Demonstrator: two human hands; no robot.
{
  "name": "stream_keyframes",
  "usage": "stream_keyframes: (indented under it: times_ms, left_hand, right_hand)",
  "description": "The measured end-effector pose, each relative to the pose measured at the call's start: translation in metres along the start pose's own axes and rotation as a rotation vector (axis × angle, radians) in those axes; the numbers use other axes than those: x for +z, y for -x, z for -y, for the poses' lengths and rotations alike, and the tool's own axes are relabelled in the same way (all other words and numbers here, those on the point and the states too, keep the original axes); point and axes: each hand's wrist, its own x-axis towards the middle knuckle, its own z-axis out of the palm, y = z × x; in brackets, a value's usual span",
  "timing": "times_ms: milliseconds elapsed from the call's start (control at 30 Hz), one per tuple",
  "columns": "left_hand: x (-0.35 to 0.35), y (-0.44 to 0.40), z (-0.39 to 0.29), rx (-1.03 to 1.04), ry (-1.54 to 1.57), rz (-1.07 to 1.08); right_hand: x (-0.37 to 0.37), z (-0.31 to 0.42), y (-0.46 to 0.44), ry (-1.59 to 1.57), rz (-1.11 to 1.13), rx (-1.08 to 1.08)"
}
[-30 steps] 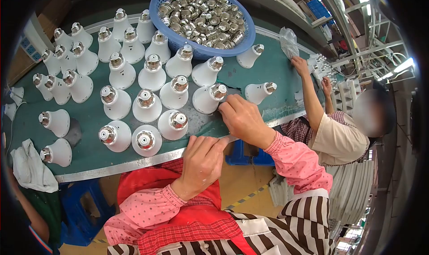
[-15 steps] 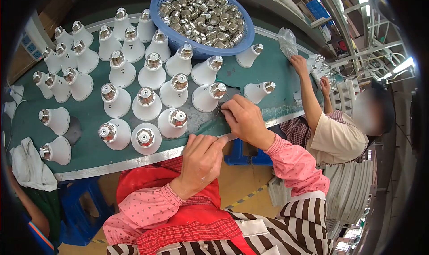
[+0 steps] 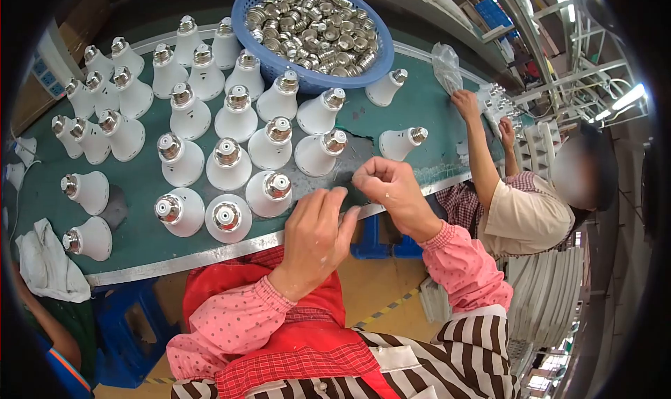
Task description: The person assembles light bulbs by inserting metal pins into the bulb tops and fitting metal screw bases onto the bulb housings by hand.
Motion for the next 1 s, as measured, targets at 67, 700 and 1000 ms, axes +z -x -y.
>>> stream_keyframes:
  times_ms: [67, 700, 1000]
  left_hand:
    - [0.005, -0.003, 0.004, -0.034, 0.011, 0.034]
    - [-0.014, -0.007, -0.002, -0.462, 0.459, 0.166]
    - [-0.014, 0.0, 0.002, -0.498, 0.528, 0.128]
  right_hand:
    - [0.006, 0.0, 0.008, -0.062, 0.008, 0.037]
    - [-0.001, 0.006, 0.016, 0.523, 0.134, -0.598]
    - [-0.009, 0.006, 0.04, 0.529, 0.288, -0.301]
